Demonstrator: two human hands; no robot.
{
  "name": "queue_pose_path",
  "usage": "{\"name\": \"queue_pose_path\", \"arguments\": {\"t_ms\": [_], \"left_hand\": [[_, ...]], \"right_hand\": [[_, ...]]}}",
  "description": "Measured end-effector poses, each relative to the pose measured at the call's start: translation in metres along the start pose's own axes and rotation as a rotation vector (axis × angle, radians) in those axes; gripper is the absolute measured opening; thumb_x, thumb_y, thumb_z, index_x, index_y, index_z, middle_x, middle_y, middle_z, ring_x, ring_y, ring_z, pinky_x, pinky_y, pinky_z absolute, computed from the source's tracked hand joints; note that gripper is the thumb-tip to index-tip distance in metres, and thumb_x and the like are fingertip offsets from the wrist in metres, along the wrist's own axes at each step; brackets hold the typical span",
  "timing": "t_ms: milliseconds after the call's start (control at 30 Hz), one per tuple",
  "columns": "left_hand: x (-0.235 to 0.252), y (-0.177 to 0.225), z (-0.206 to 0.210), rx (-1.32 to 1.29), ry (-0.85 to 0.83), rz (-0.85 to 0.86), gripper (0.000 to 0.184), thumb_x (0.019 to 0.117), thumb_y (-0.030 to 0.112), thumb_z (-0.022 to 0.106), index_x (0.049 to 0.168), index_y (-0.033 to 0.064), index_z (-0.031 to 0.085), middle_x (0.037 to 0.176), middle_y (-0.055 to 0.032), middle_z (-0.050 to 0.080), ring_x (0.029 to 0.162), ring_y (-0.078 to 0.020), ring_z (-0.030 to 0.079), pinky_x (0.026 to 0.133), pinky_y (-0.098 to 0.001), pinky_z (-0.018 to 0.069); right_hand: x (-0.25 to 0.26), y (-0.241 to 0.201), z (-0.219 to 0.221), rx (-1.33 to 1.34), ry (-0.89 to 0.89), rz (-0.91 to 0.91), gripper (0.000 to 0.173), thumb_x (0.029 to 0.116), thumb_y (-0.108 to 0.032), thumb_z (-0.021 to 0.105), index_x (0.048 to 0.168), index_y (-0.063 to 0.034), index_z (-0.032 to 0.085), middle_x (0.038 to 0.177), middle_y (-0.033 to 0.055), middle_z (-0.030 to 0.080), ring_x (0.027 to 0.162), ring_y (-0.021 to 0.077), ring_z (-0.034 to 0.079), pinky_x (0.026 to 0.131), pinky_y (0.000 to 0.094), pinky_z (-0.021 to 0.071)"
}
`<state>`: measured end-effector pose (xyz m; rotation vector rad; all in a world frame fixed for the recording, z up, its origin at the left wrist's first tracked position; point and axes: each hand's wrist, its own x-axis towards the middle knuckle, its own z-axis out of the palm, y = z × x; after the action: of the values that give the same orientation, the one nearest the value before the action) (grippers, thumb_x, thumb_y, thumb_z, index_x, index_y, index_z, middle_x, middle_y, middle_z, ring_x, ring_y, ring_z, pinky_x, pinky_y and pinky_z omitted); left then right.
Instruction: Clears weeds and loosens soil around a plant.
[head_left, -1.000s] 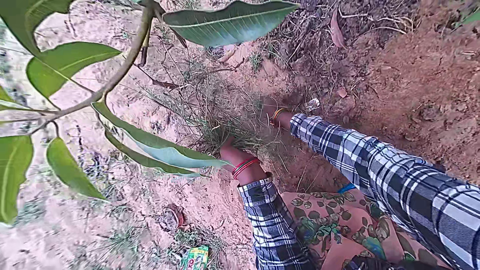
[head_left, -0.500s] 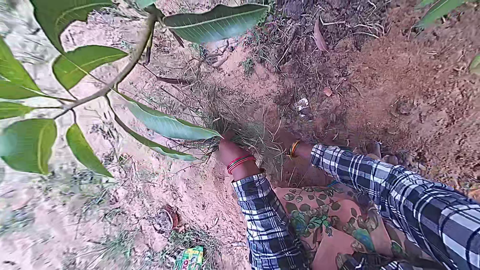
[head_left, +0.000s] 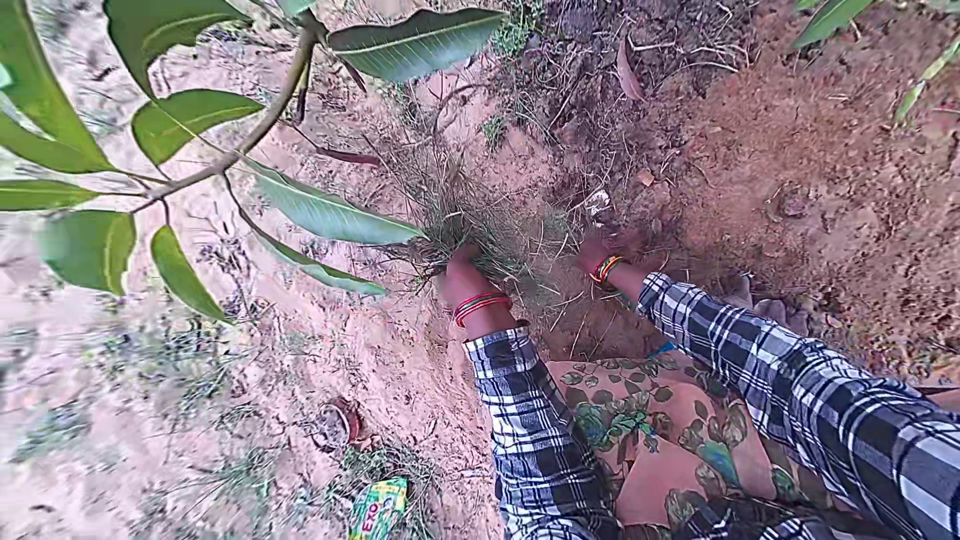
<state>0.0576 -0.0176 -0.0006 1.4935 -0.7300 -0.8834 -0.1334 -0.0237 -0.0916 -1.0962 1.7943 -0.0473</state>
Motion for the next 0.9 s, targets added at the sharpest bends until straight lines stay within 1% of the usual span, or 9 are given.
{"name": "queue_pose_path", "arguments": {"t_ms": [67,167,333,433,533,600,667,767,900], "left_hand": [[0.006,0.030,0.005,-0.014,0.226,-0.243,0.039,0.0761,-0.010,0.068,0.112,0.0005,0.056,0.096,-0.0130,0.062,0.086,-0.0195,0.064,0.076,-0.0386,0.0569],[0.006,0.043,-0.007,-0.028,0.300,-0.224,0.047,0.0810,-0.003,0.069,0.124,0.0014,0.052,0.106,-0.0118,0.061,0.094,-0.0176,0.063,0.078,-0.0372,0.0569],[0.014,0.038,-0.005,-0.102,0.353,-0.242,0.038,0.0803,-0.005,0.068,0.116,0.0015,0.054,0.099,-0.0118,0.062,0.085,-0.0174,0.064,0.072,-0.0362,0.0571],[0.025,0.019,-0.009,-0.151,0.382,-0.215,0.042,0.0772,-0.006,0.070,0.116,-0.0003,0.054,0.099,-0.0155,0.063,0.087,-0.0219,0.066,0.071,-0.0410,0.0586],[0.036,0.009,-0.017,-0.168,0.423,-0.180,0.038,0.0744,-0.005,0.071,0.109,-0.0002,0.057,0.094,-0.0156,0.065,0.083,-0.0228,0.068,0.067,-0.0412,0.0594],[0.024,0.028,-0.014,-0.167,0.422,-0.259,0.042,0.0814,-0.002,0.068,0.120,0.0005,0.053,0.101,-0.0139,0.062,0.088,-0.0203,0.065,0.073,-0.0402,0.0580],[0.017,0.035,-0.010,-0.128,0.425,-0.273,0.036,0.0832,0.001,0.067,0.117,0.0018,0.054,0.098,-0.0121,0.062,0.085,-0.0186,0.065,0.070,-0.0389,0.0581],[-0.006,0.056,0.000,0.018,0.371,-0.290,0.024,0.0864,0.004,0.069,0.107,0.0031,0.057,0.095,-0.0088,0.060,0.084,-0.0158,0.062,0.073,-0.0341,0.0558],[0.011,0.012,-0.011,-0.057,0.271,-0.056,0.027,0.0768,0.001,0.072,0.100,-0.0021,0.059,0.085,-0.0142,0.063,0.073,-0.0199,0.066,0.060,-0.0369,0.0578]], "right_hand": [[-0.001,-0.012,0.007,0.074,0.035,-0.059,0.046,0.0987,-0.022,0.067,0.127,0.0127,0.058,0.123,0.0346,0.063,0.117,0.0469,0.062,0.099,0.0638,0.0482],[-0.006,-0.034,0.006,0.012,0.011,-0.160,0.048,0.0981,-0.019,0.068,0.133,0.0118,0.057,0.128,0.0350,0.062,0.122,0.0480,0.060,0.103,0.0636,0.0457],[0.027,-0.057,0.028,-0.042,0.012,-0.337,0.080,0.0897,-0.029,0.081,0.152,0.0053,0.042,0.148,0.0333,0.049,0.138,0.0469,0.049,0.114,0.0606,0.0396],[0.046,-0.073,0.052,-0.224,0.088,-0.365,0.065,0.0897,-0.028,0.078,0.140,0.0055,0.057,0.148,0.0291,0.052,0.138,0.0465,0.047,0.113,0.0625,0.0392],[0.006,-0.127,0.024,-0.395,-0.229,-0.223,0.048,0.1049,-0.009,0.056,0.150,0.0023,0.045,0.156,0.0239,0.046,0.145,0.0385,0.044,0.117,0.0546,0.0362],[0.026,-0.127,0.033,-0.286,-0.058,-0.533,0.040,0.1013,-0.005,0.059,0.140,0.0027,0.058,0.142,0.0244,0.059,0.132,0.0373,0.057,0.112,0.0518,0.0442],[0.081,-0.127,0.059,-0.186,0.161,-0.804,0.036,0.0990,0.002,0.056,0.134,0.0023,0.065,0.139,0.0268,0.061,0.125,0.0429,0.062,0.107,0.0541,0.0479],[0.072,-0.160,0.042,-0.403,-0.026,-0.624,0.058,0.1023,0.004,0.051,0.158,-0.0081,0.042,0.163,0.0243,0.035,0.147,0.0441,0.041,0.119,0.0574,0.0345],[0.056,-0.146,0.020,-0.711,-0.183,-0.529,0.038,0.1092,-0.010,0.046,0.144,0.0057,0.052,0.144,0.0287,0.055,0.136,0.0421,0.052,0.114,0.0553,0.0395]]}}
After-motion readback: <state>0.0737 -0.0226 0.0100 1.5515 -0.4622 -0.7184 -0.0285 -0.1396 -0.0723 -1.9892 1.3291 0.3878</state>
